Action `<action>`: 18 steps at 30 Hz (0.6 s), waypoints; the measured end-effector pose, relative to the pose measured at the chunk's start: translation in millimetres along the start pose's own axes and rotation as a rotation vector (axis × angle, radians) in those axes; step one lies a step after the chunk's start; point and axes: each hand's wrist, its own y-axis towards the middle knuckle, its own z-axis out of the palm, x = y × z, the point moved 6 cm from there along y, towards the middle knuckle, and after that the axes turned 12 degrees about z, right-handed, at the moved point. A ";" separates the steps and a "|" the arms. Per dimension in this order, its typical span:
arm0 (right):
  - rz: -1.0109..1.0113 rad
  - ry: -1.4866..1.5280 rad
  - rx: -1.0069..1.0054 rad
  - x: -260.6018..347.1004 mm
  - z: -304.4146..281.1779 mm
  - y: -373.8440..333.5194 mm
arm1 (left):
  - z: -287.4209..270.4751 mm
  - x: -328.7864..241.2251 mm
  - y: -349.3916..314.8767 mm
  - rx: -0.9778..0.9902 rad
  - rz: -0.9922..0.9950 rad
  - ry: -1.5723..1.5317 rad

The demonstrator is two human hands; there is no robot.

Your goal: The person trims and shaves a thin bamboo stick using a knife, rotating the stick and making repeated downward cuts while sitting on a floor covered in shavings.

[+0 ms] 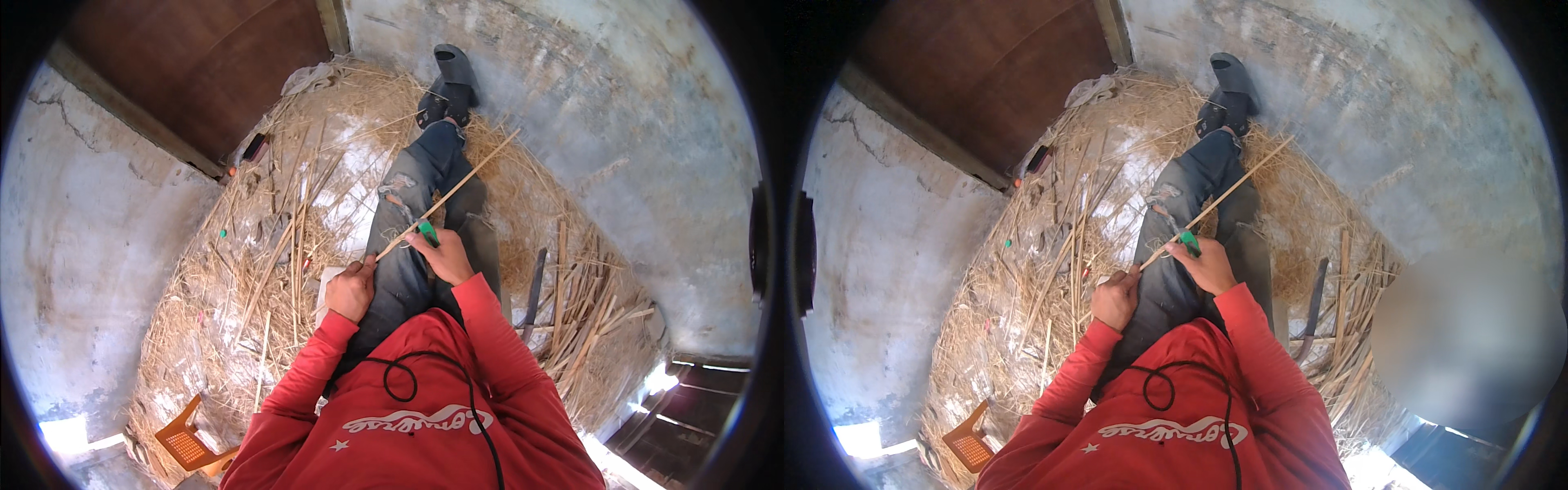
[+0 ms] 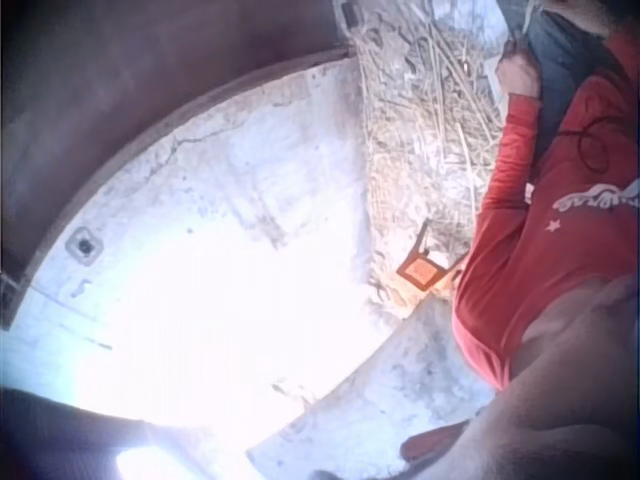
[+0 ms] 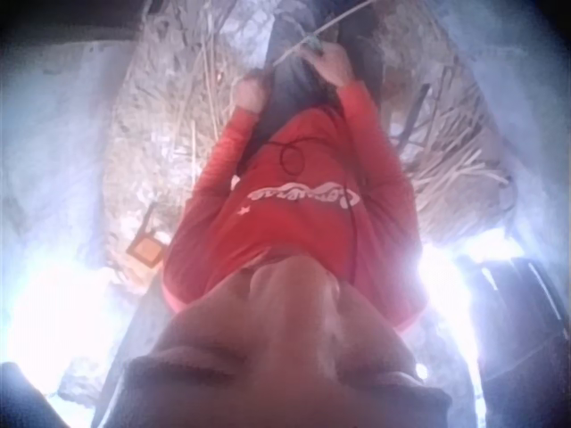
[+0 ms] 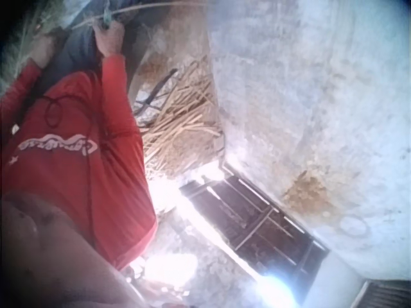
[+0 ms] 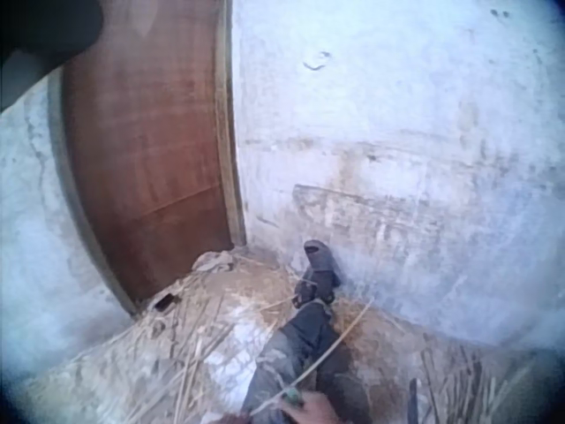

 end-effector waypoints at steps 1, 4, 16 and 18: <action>0.011 -0.049 0.037 2.3 2.1 1.5 | 0.8 -1.7 -0.2 0.010 0.014 0.038; -0.090 -0.174 0.003 -0.1 7.6 6.5 | 4.3 -4.7 -1.4 0.015 0.058 0.103; -0.197 0.011 0.306 14.1 28.4 -14.4 | 9.3 -1.5 3.8 0.105 -0.021 0.079; -0.180 0.103 0.267 21.5 13.6 -20.4 | 11.6 0.8 2.7 0.095 -0.023 0.069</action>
